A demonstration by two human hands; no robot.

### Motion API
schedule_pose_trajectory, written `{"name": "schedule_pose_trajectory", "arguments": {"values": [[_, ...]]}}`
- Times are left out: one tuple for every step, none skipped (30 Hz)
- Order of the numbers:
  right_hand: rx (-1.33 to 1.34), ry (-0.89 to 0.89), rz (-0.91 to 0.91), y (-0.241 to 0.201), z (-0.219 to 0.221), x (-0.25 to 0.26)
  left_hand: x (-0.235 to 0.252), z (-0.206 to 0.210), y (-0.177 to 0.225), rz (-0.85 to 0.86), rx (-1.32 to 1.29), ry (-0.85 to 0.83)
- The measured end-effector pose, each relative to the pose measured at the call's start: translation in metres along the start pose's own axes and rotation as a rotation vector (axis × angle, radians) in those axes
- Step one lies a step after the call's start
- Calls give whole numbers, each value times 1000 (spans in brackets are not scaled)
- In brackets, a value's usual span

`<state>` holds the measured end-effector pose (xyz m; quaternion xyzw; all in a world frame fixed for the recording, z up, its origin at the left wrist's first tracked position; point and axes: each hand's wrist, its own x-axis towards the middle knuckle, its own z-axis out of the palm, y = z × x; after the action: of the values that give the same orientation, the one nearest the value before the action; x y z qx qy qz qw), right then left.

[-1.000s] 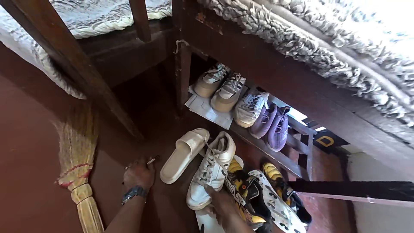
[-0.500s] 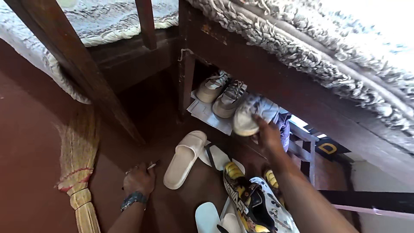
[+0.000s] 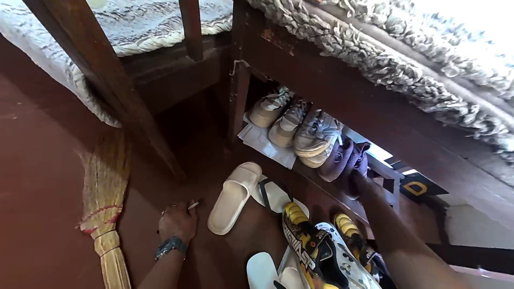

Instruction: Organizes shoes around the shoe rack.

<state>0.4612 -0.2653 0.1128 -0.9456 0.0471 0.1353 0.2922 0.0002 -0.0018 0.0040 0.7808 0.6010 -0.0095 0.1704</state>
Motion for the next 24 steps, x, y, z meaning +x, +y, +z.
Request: {"name": "schedule_pose_trajectory", "arguments": {"values": [[117,-45,-11,1,1,0,0,1,0,3,-6,4],[211,-12,-4,-5,0,-6,0,1,-1,8,-11,13],[248,94,19,-15,-4,-16,0,2,-1,13,-15,24],[234,214,31,-26,-10,-27,0,3,-1,16,-18,35],[219,333,27,-34,-15,-35,1,3,-2,18,-14,46],[211,428,7,-40,-20,-41,0,3,-2,15,-11,42],[230,496,-25,-44,-23,-47,-1,3,-1,12,-13,34],[282,541,-80,-48,-26,-53,-2,4,-1,17,-16,34],[356,562,-155,-51,-26,-56,-2,5,-2,27,-22,47],[435,555,-235,-53,-22,-59,-2,6,-2,38,-27,63],[507,530,-296,-55,-16,-60,-1,7,-3,49,-34,81],[530,498,-315,-58,-5,-57,-1,8,-3,52,-33,92],[468,442,-295,-59,6,-54,-1,8,-3,46,-31,91],[336,339,-251,-59,17,-49,-1,6,-3,38,-28,78],[193,207,-208,-58,24,-42,-1,3,-1,28,-22,60],[75,98,-170,-57,25,-33,-2,0,0,18,-20,44],[-21,24,-160,-54,21,-26,-3,-1,1,13,-20,36],[-97,-20,-180,-48,14,-21,-4,-1,1,13,-21,36],[-125,-50,-222,-41,4,-20,-4,0,1,12,-21,39],[-117,-77,-263,-34,-8,-27,-4,0,1,14,-19,39],[-105,-82,-302,-22,-22,-41,-4,0,1,19,-20,39],[-141,-64,-349,-6,-37,-57,-3,0,1,27,-21,45],[-236,-48,-376,11,-51,-78,-3,0,2,29,-23,45],[-369,-60,-359,29,-64,-98,-3,0,2,30,-22,44]]}}
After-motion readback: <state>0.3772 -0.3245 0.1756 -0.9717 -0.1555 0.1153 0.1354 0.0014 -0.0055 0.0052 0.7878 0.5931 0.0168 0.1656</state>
